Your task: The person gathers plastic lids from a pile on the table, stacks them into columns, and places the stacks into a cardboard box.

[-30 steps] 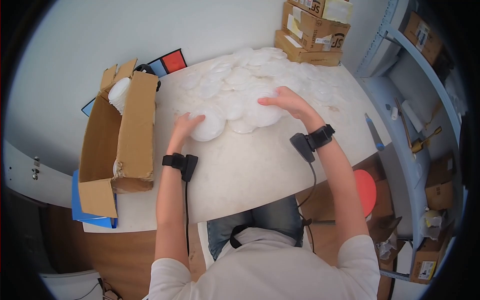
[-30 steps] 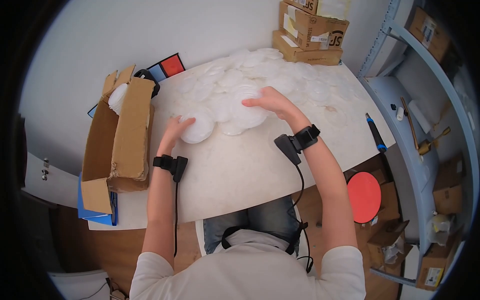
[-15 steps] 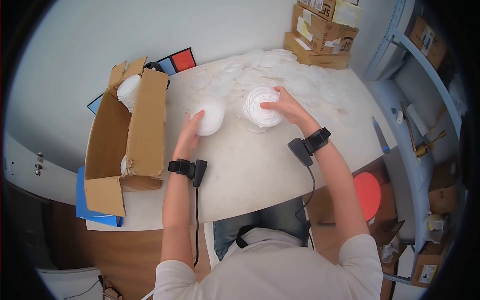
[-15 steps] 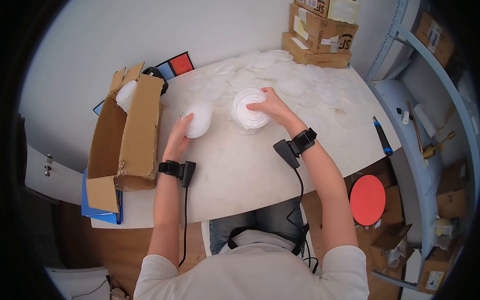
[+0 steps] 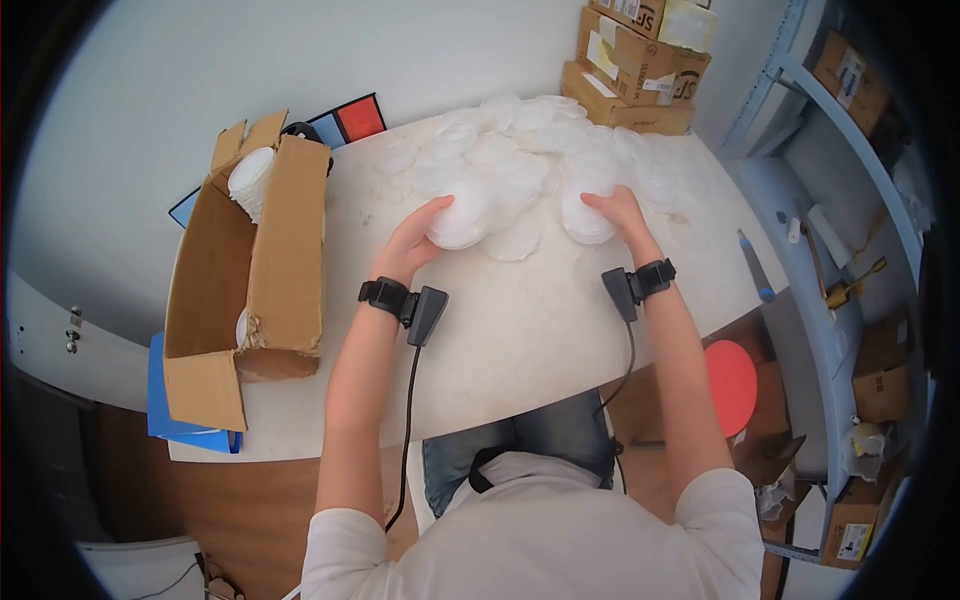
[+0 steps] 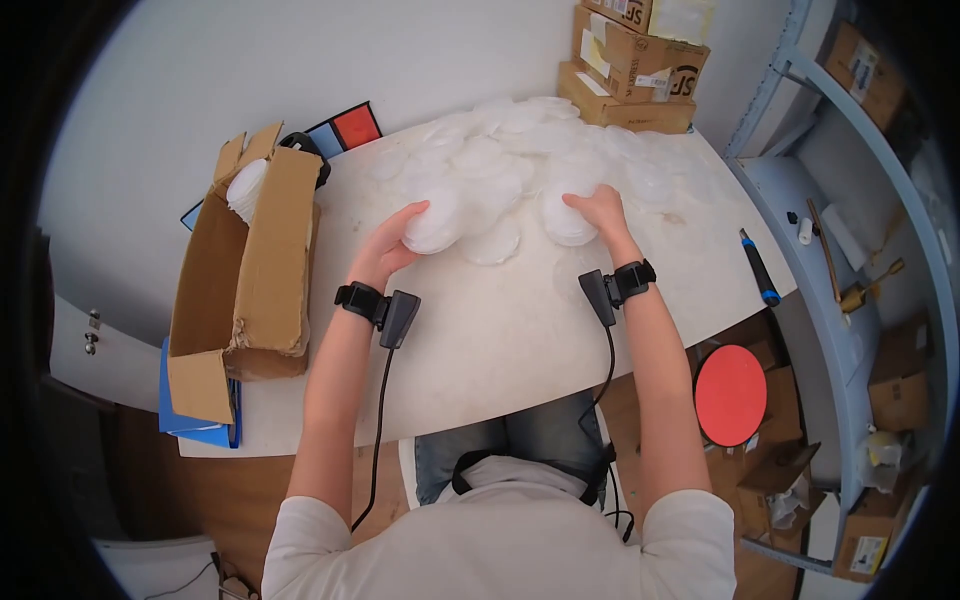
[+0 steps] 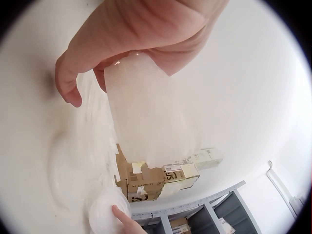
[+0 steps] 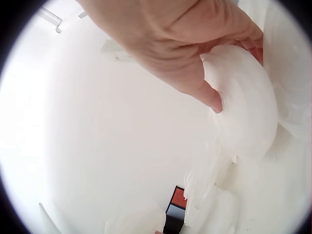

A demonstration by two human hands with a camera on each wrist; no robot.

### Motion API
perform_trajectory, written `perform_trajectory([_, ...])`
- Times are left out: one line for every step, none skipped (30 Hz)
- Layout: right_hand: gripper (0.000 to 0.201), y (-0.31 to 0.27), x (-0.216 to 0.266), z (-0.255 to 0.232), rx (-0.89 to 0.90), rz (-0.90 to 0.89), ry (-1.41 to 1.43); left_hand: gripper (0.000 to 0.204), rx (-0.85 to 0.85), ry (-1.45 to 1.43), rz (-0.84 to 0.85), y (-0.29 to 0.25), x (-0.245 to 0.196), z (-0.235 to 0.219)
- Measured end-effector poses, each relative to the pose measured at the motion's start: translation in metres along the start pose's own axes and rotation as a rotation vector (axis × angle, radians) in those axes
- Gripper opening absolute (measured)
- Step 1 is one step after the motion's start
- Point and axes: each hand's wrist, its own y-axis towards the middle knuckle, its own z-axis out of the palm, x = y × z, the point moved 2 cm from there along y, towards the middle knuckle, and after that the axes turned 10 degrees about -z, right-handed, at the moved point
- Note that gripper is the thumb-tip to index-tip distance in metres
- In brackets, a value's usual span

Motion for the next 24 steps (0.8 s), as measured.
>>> perform_trajectory([0.056,0.001,0.002,0.003,0.021,-0.030,-0.001,0.048,-0.015,0.119,-0.009,0.008,0.000,0.010])
perform_trajectory([0.056,0.002,0.003,0.000,0.016,-0.031,-0.004,0.048,-0.010,0.119,-0.008,0.014,-0.001,0.017])
perform_trajectory([0.059,0.002,0.003,0.000,0.048,-0.031,0.024,0.048,-0.109,0.286,-0.049,0.019,-0.001,0.023])
perform_trajectory([0.062,-0.002,0.009,-0.001,0.081,-0.030,0.052,0.048,-0.208,0.453,-0.089,0.021,0.000,0.026])
perform_trajectory([0.062,-0.006,0.015,-0.002,0.077,-0.030,0.051,0.048,-0.205,0.455,-0.088,0.022,0.000,0.030])
perform_trajectory([0.059,-0.010,0.021,-0.002,0.023,-0.041,0.061,0.049,-0.257,0.499,-0.087,0.021,0.000,0.032])
perform_trajectory([0.057,-0.014,0.026,-0.005,-0.028,-0.052,0.071,0.049,-0.311,0.543,-0.085,0.021,-0.001,0.032])
perform_trajectory([0.057,-0.018,0.033,-0.010,-0.027,-0.053,0.071,0.049,-0.312,0.542,-0.084,0.023,0.000,0.028])
perform_trajectory([0.054,-0.022,0.040,-0.014,0.070,-0.028,0.239,0.049,-0.232,0.448,-0.059,0.024,0.003,0.023])
perform_trajectory([0.052,-0.027,0.048,-0.017,0.168,-0.001,0.406,0.049,-0.154,0.354,-0.035,0.024,0.004,0.018])
perform_trajectory([0.052,-0.031,0.055,-0.020,0.172,-0.001,0.407,0.049,-0.157,0.353,-0.035,0.021,0.005,0.013])
perform_trajectory([0.050,-0.035,0.062,-0.022,0.189,0.036,0.534,0.048,-0.124,0.234,-0.051,0.019,0.005,0.009])
perform_trajectory([0.048,-0.039,0.065,-0.021,0.205,0.073,0.663,0.047,-0.091,0.117,-0.066,0.015,0.005,0.008])
perform_trajectory([0.048,-0.042,0.066,-0.019,0.205,0.074,0.664,0.047,-0.093,0.118,-0.067,0.010,0.003,0.006])
perform_trajectory([0.049,-0.047,0.069,-0.015,0.312,0.062,0.712,0.045,-0.085,0.053,-0.104,0.004,0.002,0.004])
perform_trajectory([0.051,-0.051,0.071,-0.011,0.420,0.049,0.761,0.043,-0.079,-0.012,-0.140,-0.002,0.001,0.003])
perform_trajectory([0.051,-0.054,0.071,-0.004,0.424,0.048,0.763,0.043,-0.084,-0.013,-0.138,-0.007,0.002,0.001])
perform_trajectory([0.051,-0.055,0.067,0.006,0.457,0.073,0.725,0.043,-0.069,-0.089,-0.161,-0.011,0.003,0.000])
perform_trajectory([0.051,-0.055,0.063,0.015,0.490,0.097,0.687,0.044,-0.054,-0.166,-0.183,-0.014,0.003,-0.002])
perform_trajectory([0.051,-0.054,0.060,0.023,0.497,0.097,0.691,0.044,-0.061,-0.167,-0.181,-0.016,0.004,-0.004])
perform_trajectory([0.052,-0.054,0.056,0.029,0.501,0.122,0.665,0.044,-0.025,-0.138,-0.199,-0.017,0.005,-0.004])
perform_trajectory([0.052,-0.054,0.055,0.035,0.503,0.146,0.638,0.045,0.012,-0.110,-0.218,-0.017,0.007,-0.003])
perform_trajectory([0.052,-0.055,0.054,0.039,0.504,0.145,0.639,0.045,0.010,-0.110,-0.217,-0.017,0.008,-0.003])
perform_trajectory([0.051,-0.055,0.052,0.043,0.515,0.137,0.602,0.045,0.051,-0.093,-0.238,-0.016,0.011,-0.001])
